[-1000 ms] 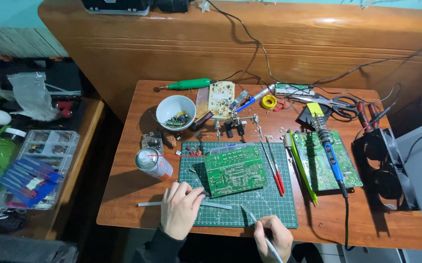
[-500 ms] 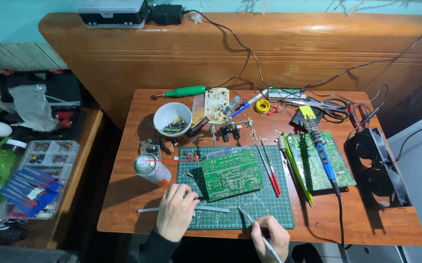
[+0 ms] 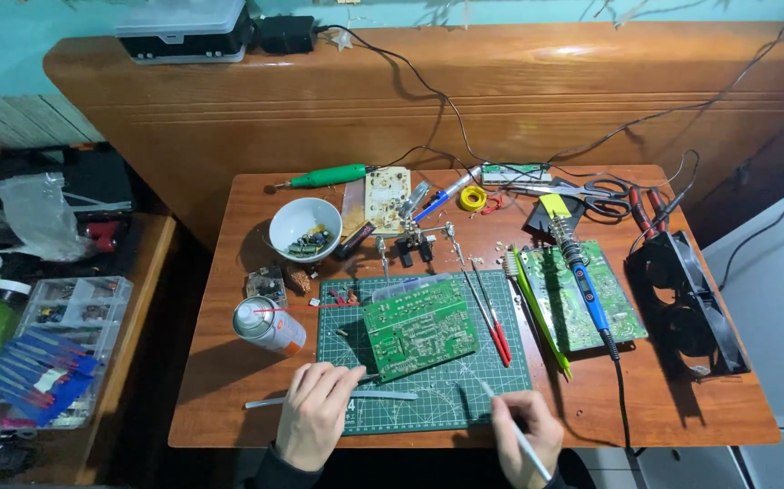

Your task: Inspecting and probing a circuit board at a workbench to check for faults or components.

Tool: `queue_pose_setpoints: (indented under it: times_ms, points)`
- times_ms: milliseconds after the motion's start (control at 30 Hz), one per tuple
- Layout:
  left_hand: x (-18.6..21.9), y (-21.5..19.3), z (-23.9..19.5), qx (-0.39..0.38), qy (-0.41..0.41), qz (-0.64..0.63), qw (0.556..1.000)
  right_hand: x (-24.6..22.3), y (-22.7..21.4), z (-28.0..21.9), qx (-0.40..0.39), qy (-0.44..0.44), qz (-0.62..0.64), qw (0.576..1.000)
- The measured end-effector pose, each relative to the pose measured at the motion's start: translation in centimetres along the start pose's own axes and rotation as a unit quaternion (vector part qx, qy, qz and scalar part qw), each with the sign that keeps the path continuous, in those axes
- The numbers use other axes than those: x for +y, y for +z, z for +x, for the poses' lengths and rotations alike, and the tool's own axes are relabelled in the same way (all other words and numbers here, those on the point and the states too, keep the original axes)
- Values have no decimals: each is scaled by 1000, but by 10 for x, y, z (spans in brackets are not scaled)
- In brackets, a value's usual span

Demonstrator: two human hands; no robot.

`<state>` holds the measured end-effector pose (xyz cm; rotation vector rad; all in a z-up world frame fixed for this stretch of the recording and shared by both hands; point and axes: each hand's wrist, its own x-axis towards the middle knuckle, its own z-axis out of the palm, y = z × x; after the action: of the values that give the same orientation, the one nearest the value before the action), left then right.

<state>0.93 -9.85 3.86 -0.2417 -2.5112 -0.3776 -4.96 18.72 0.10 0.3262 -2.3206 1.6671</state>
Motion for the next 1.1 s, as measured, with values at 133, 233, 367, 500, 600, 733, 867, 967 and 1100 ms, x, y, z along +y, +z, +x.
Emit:
queue_pose_setpoints:
  times_ms: [133, 233, 367, 500, 600, 733, 867, 967, 1100]
  points:
    - [-3, 0, -5, -26, -23, 36, 999, -2, -12, 14, 43, 51, -11, 998]
    - [-7, 1, -12, -47, -45, 33, 997, -3, -18, 25, -4, -30, -39, 999]
    - [-8, -5, -13, -48, -81, 19, 995, -11, -20, 32, -72, -69, -117, 988]
    - [-1, -13, -10, -15, -95, 5, 995, -1, -20, 35, -75, -131, -184, 971]
    - [15, -19, -3, 20, -182, -167, 969, -3, -20, 39, -111, -146, -244, 952]
    - [33, -9, 2, 17, -238, -274, 932, 5, -18, 38, -181, -135, -328, 917]
    - [54, 1, 21, 48, -271, -318, 907, 3, -11, 34, -139, -80, -415, 895]
    - [64, 9, 31, 54, -241, -336, 909, 7, -8, 33, -99, -55, -431, 895]
    - [71, 16, 30, 25, -280, -409, 868, -6, -5, 23, -70, -66, -333, 938]
